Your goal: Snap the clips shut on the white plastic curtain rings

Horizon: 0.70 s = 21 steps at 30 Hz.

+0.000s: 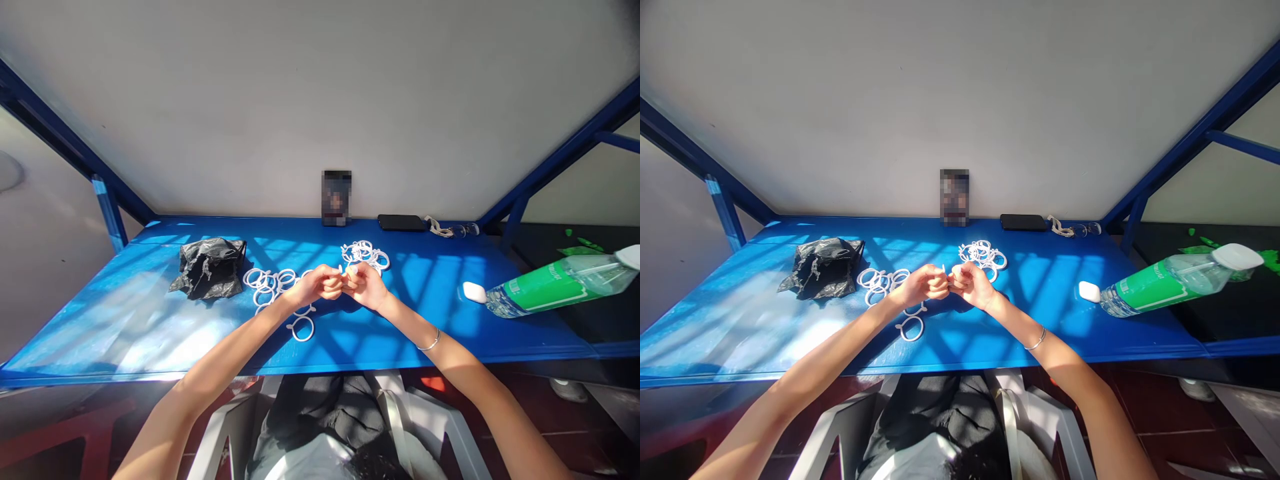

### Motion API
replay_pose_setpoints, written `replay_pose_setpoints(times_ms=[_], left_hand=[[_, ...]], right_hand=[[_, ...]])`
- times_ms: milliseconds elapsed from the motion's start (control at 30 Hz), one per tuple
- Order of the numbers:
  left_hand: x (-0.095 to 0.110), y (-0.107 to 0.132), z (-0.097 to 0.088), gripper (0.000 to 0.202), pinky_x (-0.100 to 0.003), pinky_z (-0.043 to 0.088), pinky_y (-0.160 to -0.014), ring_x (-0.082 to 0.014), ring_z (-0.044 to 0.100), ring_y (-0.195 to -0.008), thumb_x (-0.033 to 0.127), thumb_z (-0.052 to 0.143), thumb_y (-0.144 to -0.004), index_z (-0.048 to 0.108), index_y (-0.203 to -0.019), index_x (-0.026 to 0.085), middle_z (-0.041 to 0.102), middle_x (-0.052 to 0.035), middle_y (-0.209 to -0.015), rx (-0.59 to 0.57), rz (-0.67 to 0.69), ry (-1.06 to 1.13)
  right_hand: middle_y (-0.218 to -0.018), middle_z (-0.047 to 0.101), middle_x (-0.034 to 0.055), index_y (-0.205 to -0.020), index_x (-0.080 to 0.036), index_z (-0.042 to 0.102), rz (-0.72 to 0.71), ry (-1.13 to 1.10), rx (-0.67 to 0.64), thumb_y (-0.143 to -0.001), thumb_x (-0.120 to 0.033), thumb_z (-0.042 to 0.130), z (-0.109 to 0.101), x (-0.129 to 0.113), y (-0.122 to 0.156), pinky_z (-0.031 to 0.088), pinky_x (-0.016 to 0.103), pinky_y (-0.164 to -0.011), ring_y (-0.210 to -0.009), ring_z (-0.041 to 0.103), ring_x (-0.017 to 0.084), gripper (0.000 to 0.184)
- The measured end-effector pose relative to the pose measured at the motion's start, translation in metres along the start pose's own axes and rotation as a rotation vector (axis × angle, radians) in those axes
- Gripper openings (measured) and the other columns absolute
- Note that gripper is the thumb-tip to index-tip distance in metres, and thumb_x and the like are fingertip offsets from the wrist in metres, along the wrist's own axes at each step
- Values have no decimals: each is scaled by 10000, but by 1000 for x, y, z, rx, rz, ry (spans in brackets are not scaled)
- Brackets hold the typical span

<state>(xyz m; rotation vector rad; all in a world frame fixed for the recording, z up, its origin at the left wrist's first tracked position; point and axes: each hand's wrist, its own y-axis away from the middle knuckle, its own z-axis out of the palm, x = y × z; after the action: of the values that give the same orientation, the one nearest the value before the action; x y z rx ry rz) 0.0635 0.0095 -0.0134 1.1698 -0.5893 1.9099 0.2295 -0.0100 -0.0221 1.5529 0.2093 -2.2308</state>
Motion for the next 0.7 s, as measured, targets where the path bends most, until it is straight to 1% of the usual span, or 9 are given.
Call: replay_pose_setpoints(times_ms=[67,133,167,233,333,433,533,600,700], left_hand=[[7,2,-2,483,-257,198,-476,-62,275,-434,491,644,-772,350,-541,183,275,43,-516,59,18,-12],[13,3,-8,312,-248,292,-505,-100,428,-536,457,579,-808,515,-730,162,481,-9,-687,165,48,-132],[15,4,-13,290,-254,349,-535,-125,499,-615,447,559,-816,567,-854,159,562,-42,-826,228,72,-263],[17,5,-26,340,-291,445,-642,-176,575,-784,418,539,-826,601,-1036,158,604,-90,-1066,355,132,-648],[17,7,-43,305,-360,465,-819,-240,575,-937,329,493,-843,637,-1031,136,617,-117,-1071,499,142,-1249],[19,12,-52,226,-363,459,-834,-261,580,-948,268,518,-836,655,-963,141,632,-101,-966,417,-18,-1573],[24,17,-52,204,-335,467,-804,-249,600,-929,270,571,-838,649,-983,150,635,-84,-964,279,-126,-1715],[25,18,-52,202,-328,468,-810,-244,609,-933,258,573,-852,642,-1007,148,638,-86,-982,261,-156,-1797],[23,16,-56,158,-320,458,-802,-225,617,-888,196,535,-877,635,-986,139,643,-90,-968,233,-175,-1834]], right_hand=[[-504,228,-50,-517,-237,291,-33,7,16,-694,-481,618,-2,-4,-2,287,248,-470,-501,226,112,445],[-558,331,-38,-569,-222,405,-64,41,93,-693,-469,633,-8,-7,-5,274,240,-471,-512,260,105,358],[-588,377,-30,-601,-215,451,-80,75,159,-701,-469,632,-12,-9,-6,265,236,-472,-519,278,103,328],[-621,428,-21,-644,-204,508,-122,194,324,-740,-467,612,-22,-13,-8,256,235,-478,-523,309,100,299],[-616,447,-20,-671,-194,557,-243,486,521,-836,-441,522,-38,-23,-7,291,246,-512,-532,368,110,299],[-693,569,21,-705,-181,611,-376,906,625,-893,-363,438,-50,-31,-3,325,255,-572,-607,469,136,314],[-806,658,63,-718,-174,623,-369,1340,710,-907,-281,435,-55,-32,-1,280,259,-568,-642,519,145,288],[-806,667,68,-722,-175,624,-306,1518,724,-910,-259,465,-55,-30,-1,238,263,-549,-638,542,150,260],[-833,685,69,-747,-177,642,-242,1621,689,-910,-255,507,-54,-25,-1,228,263,-543,-664,588,166,226]])
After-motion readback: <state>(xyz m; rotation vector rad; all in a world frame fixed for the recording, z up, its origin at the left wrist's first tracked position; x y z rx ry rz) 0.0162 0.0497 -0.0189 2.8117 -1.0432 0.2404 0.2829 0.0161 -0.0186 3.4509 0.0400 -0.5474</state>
